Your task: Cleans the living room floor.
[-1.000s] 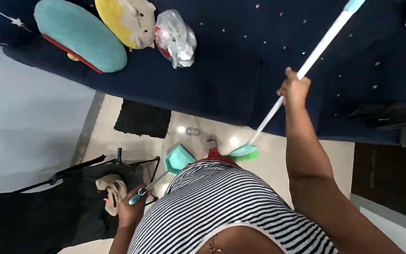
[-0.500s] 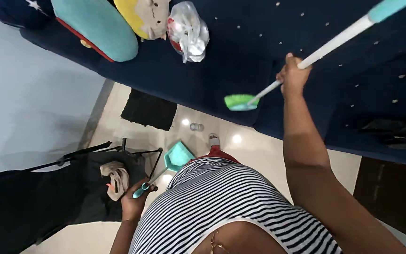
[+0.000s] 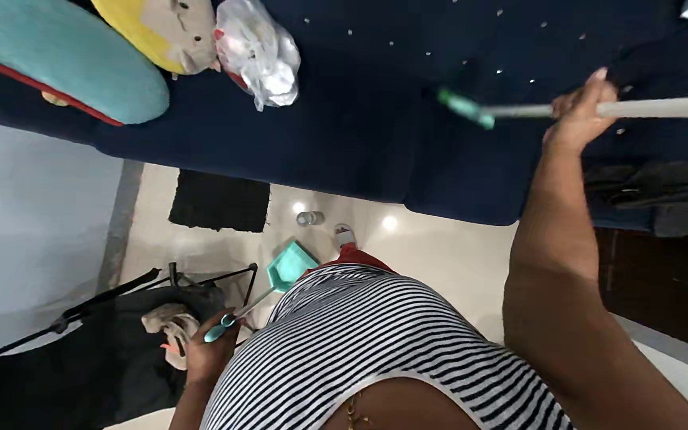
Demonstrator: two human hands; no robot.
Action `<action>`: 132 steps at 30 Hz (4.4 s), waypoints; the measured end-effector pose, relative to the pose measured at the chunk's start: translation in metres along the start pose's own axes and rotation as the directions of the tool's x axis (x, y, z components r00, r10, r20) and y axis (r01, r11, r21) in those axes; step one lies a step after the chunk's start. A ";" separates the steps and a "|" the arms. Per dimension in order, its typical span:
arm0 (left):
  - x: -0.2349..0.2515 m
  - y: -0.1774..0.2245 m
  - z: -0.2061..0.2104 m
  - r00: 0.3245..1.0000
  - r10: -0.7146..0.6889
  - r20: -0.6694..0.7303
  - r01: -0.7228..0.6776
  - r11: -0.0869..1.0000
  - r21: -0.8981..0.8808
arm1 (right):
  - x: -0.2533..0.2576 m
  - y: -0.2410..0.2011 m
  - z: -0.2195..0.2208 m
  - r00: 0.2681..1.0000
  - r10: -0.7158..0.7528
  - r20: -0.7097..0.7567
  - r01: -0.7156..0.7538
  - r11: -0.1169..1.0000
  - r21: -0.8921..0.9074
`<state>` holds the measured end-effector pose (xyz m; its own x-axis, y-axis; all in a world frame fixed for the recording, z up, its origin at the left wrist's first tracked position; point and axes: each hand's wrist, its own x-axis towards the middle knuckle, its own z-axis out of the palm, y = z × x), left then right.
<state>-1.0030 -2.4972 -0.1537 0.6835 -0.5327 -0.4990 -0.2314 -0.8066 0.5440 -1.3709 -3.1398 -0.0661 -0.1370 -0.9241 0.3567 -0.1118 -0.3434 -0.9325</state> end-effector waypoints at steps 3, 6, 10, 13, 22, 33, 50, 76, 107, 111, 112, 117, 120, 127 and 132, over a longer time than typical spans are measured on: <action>0.006 0.017 0.000 1.000 -0.002 -0.008 0.002 1.000 -0.020 | -0.024 0.002 -0.030 0.928 0.363 -0.082 -0.372 0.902 -0.221; 0.012 0.018 0.008 1.000 0.009 0.002 -0.009 0.999 -0.048 | -0.032 -0.014 -0.062 0.883 0.450 -0.135 -0.470 0.851 -0.235; 0.019 0.019 0.018 0.997 0.074 0.038 -0.072 0.997 -0.035 | -0.020 -0.052 -0.090 0.950 0.285 -0.127 -0.296 0.951 -0.085; 0.018 0.043 0.021 0.994 0.083 0.071 -0.081 0.996 -0.032 | -0.008 -0.065 -0.106 0.986 0.088 -0.141 -0.084 0.996 0.031; 0.005 0.026 0.028 0.984 0.151 0.094 -0.151 0.989 -0.003 | -0.080 0.003 -0.171 0.924 0.221 -0.311 -0.269 0.956 -0.119; -0.009 -0.034 0.070 0.970 0.190 0.149 -0.179 0.980 -0.080 | -0.084 -0.104 -0.202 0.981 -0.150 -0.124 0.137 0.985 -0.106; -0.095 0.051 0.122 0.989 -0.012 -0.146 -0.006 0.993 -0.122 | 0.042 -0.093 -0.185 0.978 -0.198 -0.061 0.206 0.957 0.204; -0.145 0.169 0.215 0.938 0.019 -0.346 -0.076 0.985 -0.152 | 0.125 0.060 -0.073 0.823 -0.319 0.470 0.075 0.881 0.467; -0.223 0.106 0.206 0.818 -0.231 -0.527 0.049 0.940 -0.336 | -0.005 -0.064 0.026 0.687 -0.012 0.727 -0.293 0.910 0.293; -0.229 0.074 0.192 0.818 -0.216 -0.534 0.018 0.936 -0.351 | -0.007 -0.069 0.070 0.813 -0.248 0.527 -0.060 0.864 0.500; -0.232 0.065 0.188 0.815 -0.221 -0.535 0.021 0.935 -0.355 | -0.013 -0.060 0.082 0.813 -0.261 0.520 -0.028 0.875 0.483; -0.251 0.016 0.177 0.808 -0.219 -0.547 0.003 0.930 -0.368 | -0.093 0.009 0.125 0.726 0.032 0.686 -0.103 0.993 0.063; -0.262 -0.013 0.167 0.810 -0.234 -0.537 0.013 0.924 -0.383 | -0.146 0.010 0.144 0.762 0.076 0.643 -0.167 0.983 0.082; -0.256 -0.057 0.134 0.848 -0.259 -0.463 0.071 0.920 -0.384 | -0.182 -0.128 0.165 0.694 -0.080 0.715 -0.202 0.933 0.300; -0.250 -0.078 0.125 0.867 -0.234 -0.440 0.077 0.935 -0.346 | -0.199 -0.166 0.197 0.673 -0.281 0.684 -0.132 0.864 0.485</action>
<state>-1.2429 -2.3329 -0.1561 0.9513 -0.1603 -0.2632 0.0757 -0.7064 0.7038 -1.1314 -2.9314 0.0068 0.6126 -0.6400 0.4637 0.3993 -0.2557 -0.8804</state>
